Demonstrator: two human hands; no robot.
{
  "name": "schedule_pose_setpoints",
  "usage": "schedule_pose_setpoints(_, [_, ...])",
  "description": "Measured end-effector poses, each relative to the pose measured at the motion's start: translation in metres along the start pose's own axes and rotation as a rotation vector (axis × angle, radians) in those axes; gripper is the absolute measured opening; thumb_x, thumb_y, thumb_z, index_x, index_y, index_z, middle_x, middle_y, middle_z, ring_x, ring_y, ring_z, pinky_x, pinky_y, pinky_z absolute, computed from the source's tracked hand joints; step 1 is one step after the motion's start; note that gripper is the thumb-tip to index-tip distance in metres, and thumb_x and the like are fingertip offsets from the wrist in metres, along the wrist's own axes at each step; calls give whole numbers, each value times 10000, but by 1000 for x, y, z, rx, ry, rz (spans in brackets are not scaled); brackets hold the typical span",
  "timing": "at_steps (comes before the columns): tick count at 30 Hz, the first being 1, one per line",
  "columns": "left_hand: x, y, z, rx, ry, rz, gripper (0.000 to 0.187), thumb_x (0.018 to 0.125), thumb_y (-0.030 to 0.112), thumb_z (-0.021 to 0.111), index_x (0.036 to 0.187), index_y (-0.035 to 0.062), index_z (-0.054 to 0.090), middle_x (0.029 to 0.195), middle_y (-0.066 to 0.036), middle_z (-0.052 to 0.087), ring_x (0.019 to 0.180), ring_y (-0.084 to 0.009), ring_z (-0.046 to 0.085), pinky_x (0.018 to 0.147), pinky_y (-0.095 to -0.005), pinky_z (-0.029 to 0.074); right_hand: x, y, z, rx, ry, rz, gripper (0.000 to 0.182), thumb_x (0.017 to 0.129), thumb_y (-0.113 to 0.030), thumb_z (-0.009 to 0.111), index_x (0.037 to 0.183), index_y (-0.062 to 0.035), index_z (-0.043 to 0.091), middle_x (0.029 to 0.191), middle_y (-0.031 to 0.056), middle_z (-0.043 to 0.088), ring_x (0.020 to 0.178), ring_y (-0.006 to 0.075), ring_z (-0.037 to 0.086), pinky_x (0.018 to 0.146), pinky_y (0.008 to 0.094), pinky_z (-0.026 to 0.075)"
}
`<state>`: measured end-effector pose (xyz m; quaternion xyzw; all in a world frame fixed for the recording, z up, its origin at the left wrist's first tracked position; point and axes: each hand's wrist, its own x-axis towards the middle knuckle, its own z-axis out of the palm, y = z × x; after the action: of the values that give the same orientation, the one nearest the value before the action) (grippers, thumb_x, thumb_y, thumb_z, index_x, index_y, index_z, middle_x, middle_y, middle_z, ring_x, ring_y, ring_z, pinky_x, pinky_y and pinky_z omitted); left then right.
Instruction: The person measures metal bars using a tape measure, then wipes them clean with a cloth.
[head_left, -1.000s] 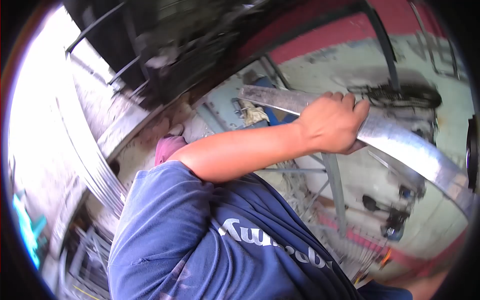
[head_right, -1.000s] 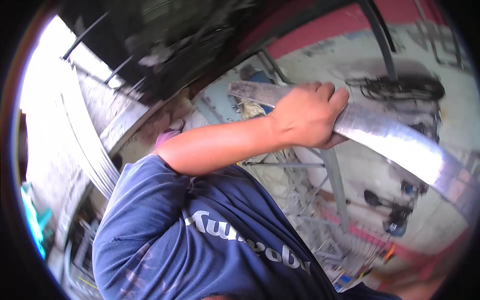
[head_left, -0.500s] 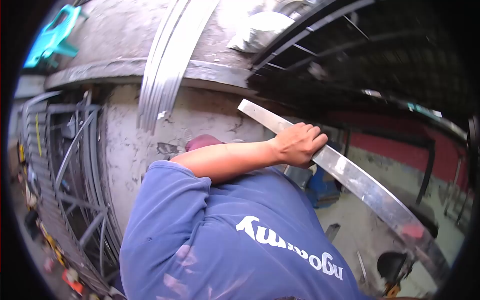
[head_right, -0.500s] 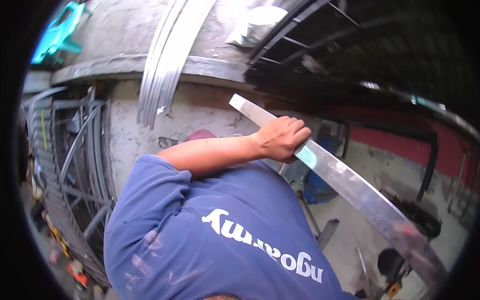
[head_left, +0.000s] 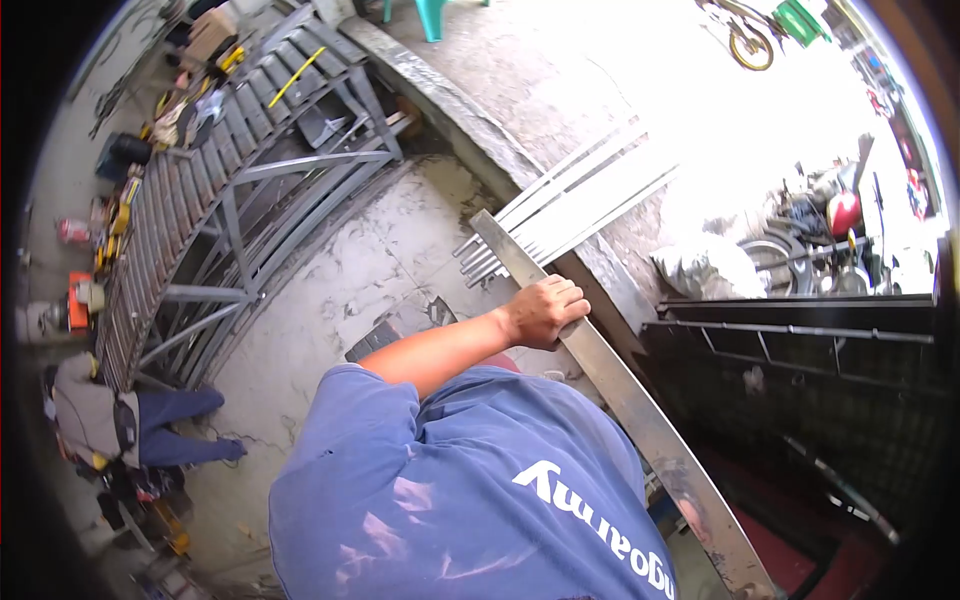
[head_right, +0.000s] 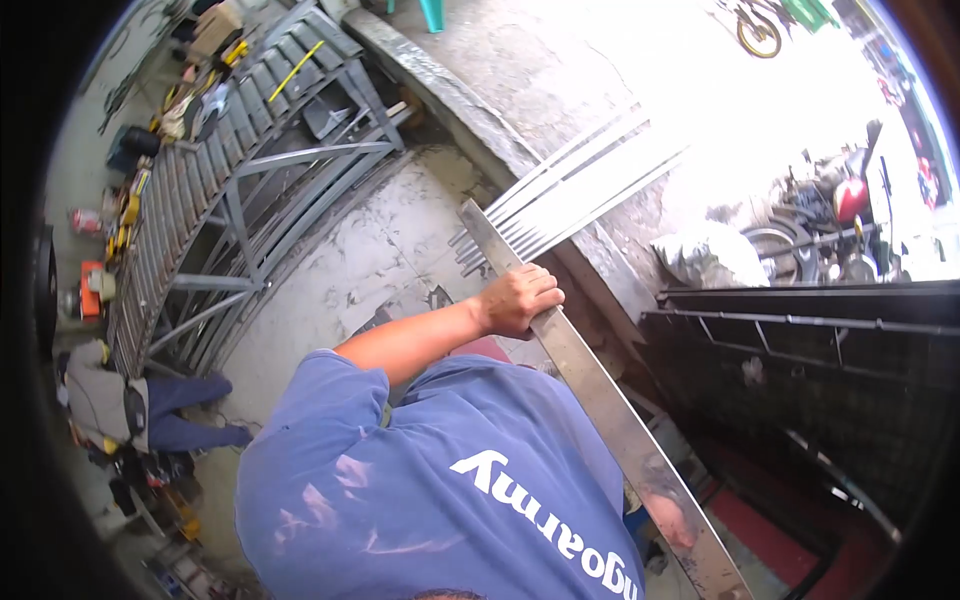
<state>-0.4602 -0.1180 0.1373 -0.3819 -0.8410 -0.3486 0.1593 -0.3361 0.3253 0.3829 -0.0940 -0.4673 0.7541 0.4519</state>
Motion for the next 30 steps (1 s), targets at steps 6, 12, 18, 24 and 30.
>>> schedule_pose_setpoints(6, [-35, -18, -78, 199, 81, -108, 298, 817, 175, 708, 1102, 98, 666, 1019, -71, 682, 1036, -250, 687, 982, -414, 493, -15, 69, 71, 110, -161, 175, 128, 844, -214, 659, 836, -130, 563, 743, 42, 627, 641, 197, 627, 623, 395, 559])
schedule_pose_setpoints(12, [-18, 0, -113, 541, 226, -39, 183, 928, 168, 625, 1090, 113, 692, 1006, -27, 693, 985, -204, 687, 993, -425, 499, -24, 107, 104, 214, -249, 290, 127, 826, -207, 669, 807, -144, 560, 729, 31, 628, 642, 191, 631, 630, 389, 562])
schedule_pose_setpoints(18, [-28, 0, -128, 681, 363, -225, 215, 941, 157, 610, 1128, 117, 708, 1060, -34, 707, 1014, -209, 680, 1011, -446, 478, -21, 132, 118, 263, -327, 363, 132, 809, -200, 678, 778, -158, 557, 714, 19, 628, 643, 185, 634, 637, 384, 565])
schedule_pose_setpoints(24, [-32, 10, -127, 653, 361, -260, 240, 896, 139, 658, 1130, 127, 709, 1078, -34, 695, 1061, -214, 669, 1058, -453, 452, -14, 150, 122, 288, -345, 412, 141, 791, -192, 687, 749, -171, 554, 700, 8, 629, 644, 179, 637, 644, 379, 567])
schedule_pose_setpoints(30, [-27, 14, -89, 345, 241, -288, 487, 709, 124, 825, 1175, 113, 684, 1043, -67, 660, 1086, -286, 651, 1000, -434, 487, -7, 155, 121, 286, -335, 421, 155, 774, -185, 697, 719, -185, 551, 686, -4, 629, 645, 173, 640, 651, 373, 570])
